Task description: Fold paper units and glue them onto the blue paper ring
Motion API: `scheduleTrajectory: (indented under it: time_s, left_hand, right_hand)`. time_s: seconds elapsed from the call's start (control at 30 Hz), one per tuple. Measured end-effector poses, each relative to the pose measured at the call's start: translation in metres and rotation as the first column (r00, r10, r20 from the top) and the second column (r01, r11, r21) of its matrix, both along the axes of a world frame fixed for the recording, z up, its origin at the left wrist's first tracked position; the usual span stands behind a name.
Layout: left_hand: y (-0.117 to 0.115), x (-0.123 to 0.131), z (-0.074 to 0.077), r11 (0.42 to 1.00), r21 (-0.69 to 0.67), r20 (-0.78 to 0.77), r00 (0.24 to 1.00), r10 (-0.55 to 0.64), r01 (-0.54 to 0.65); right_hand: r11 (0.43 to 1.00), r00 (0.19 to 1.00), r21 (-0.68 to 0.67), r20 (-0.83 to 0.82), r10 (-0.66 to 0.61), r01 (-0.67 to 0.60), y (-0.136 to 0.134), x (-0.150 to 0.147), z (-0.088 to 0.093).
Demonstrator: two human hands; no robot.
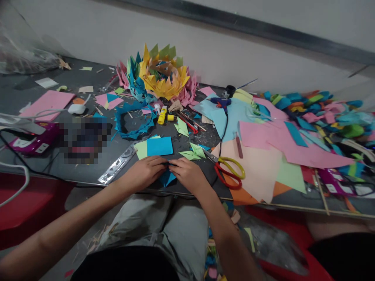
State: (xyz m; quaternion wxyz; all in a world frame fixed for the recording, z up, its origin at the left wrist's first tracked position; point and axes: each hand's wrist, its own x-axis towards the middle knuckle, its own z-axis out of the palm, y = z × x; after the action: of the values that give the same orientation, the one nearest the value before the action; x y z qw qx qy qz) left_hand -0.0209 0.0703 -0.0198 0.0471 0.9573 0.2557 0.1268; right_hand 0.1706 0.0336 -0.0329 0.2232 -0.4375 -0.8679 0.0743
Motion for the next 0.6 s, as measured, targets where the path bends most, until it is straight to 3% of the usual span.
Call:
scheduleTrajectory:
  time_s: [0.23,0.6]
  left_hand:
    - [0.004,0.001,0.004,1.000,0.005,-0.066,0.998,-0.023,0.024]
    - [-0.008,-0.004,0.012,0.995,-0.103,-0.130,0.992,-0.008,-0.006]
  right_hand:
    - [1.000,0.994,-0.010,0.104,0.017,-0.016,0.003,-0.004,0.010]
    - [0.987,0.971,-0.083,0.205,-0.119,0.139,-0.019,-0.006,0.034]
